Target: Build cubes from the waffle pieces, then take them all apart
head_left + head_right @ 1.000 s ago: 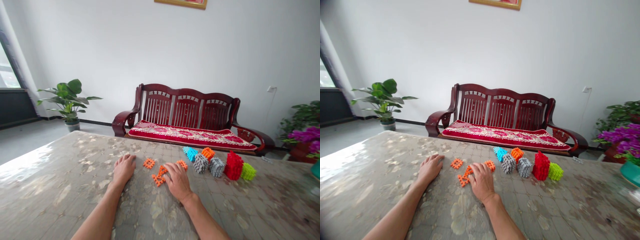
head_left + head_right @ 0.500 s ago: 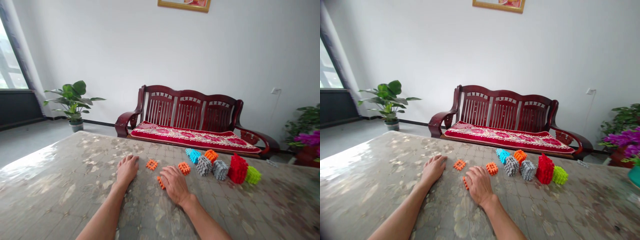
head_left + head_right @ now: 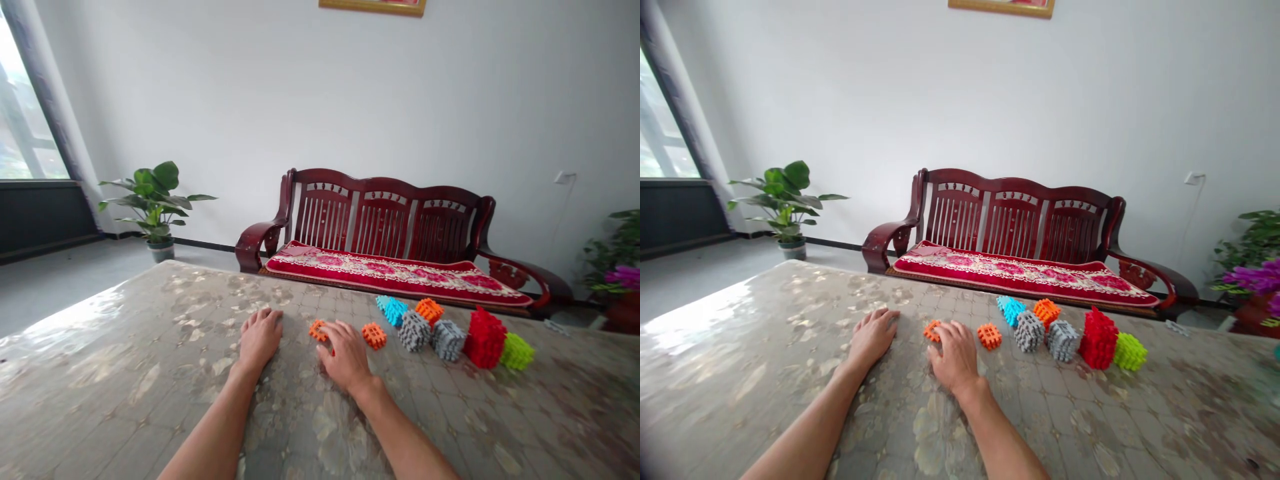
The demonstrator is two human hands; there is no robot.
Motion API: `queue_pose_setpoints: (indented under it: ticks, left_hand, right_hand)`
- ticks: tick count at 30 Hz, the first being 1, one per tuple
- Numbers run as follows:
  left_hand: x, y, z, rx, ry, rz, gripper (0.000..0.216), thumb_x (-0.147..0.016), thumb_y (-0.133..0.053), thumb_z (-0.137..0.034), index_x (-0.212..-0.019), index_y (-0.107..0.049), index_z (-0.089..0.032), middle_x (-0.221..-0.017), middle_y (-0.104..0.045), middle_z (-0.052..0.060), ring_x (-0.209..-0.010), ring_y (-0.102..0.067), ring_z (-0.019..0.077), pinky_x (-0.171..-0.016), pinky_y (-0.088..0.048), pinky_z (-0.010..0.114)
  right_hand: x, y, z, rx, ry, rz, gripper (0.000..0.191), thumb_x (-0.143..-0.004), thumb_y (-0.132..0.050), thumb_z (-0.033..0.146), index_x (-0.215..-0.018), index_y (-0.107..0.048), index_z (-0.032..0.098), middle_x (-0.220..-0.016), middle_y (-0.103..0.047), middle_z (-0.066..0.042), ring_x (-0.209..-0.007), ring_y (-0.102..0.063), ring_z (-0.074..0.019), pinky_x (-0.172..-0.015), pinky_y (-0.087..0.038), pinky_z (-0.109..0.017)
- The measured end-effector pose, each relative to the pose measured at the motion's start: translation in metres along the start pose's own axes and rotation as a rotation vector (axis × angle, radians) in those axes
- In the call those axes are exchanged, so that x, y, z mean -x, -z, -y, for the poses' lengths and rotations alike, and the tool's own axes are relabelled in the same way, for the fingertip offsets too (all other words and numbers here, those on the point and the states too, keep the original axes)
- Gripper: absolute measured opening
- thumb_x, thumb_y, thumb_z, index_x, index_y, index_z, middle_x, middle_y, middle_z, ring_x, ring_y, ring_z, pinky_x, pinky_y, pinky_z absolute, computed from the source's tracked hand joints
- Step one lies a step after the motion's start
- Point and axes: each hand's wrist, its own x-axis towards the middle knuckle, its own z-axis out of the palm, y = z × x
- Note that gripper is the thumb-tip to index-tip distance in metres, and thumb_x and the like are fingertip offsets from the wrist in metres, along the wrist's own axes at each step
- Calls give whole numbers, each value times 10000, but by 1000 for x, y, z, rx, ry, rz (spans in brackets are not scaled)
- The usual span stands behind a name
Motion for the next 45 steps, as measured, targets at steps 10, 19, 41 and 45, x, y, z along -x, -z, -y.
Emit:
queue_pose_setpoints:
  ticks: [10, 19, 41, 45]
  left_hand:
    - [-1, 0, 0, 0, -22, 10, 424, -894, -416, -271, -1257, -636, -267, -1404, -551, 80, -1295, -467, 267, -1069, -347, 427]
    - [-3, 1, 2, 100, -103, 4, 259, -862, -487, -314, -986, -705, -248, -1149, -669, 56, -1122, -564, 244, -994, -414, 358]
    - [-6, 1, 2, 118, -92, -7, 245, -845, -471, -342, -818, -696, -248, -976, -688, 43, -952, -587, 201, -881, -435, 283]
    - [-7, 0, 3, 120, -95, 3, 248, -846, -466, -345, -819, -692, -248, -985, -685, 43, -968, -589, 200, -893, -430, 285]
  right_hand:
    - [-13, -2, 14, 164, -201, 8, 354, -835, -604, 279, -1187, -631, 264, -1140, -710, -61, -1066, -599, -245, -891, -406, -354]
    - [-10, 0, 17, 181, -181, -7, 356, -830, -613, 242, -1185, -626, 246, -1098, -722, -69, -1041, -603, -248, -877, -402, -349]
    - [32, 46, -70, 337, -439, -290, 510, -863, -613, 312, -1334, -533, 133, -1087, -719, -98, -982, -617, -248, -838, -385, -332]
    - [35, 46, -71, 381, -407, -304, 471, -876, -606, 318, -1311, -558, 142, -1124, -708, -110, -991, -591, -267, -831, -381, -354]
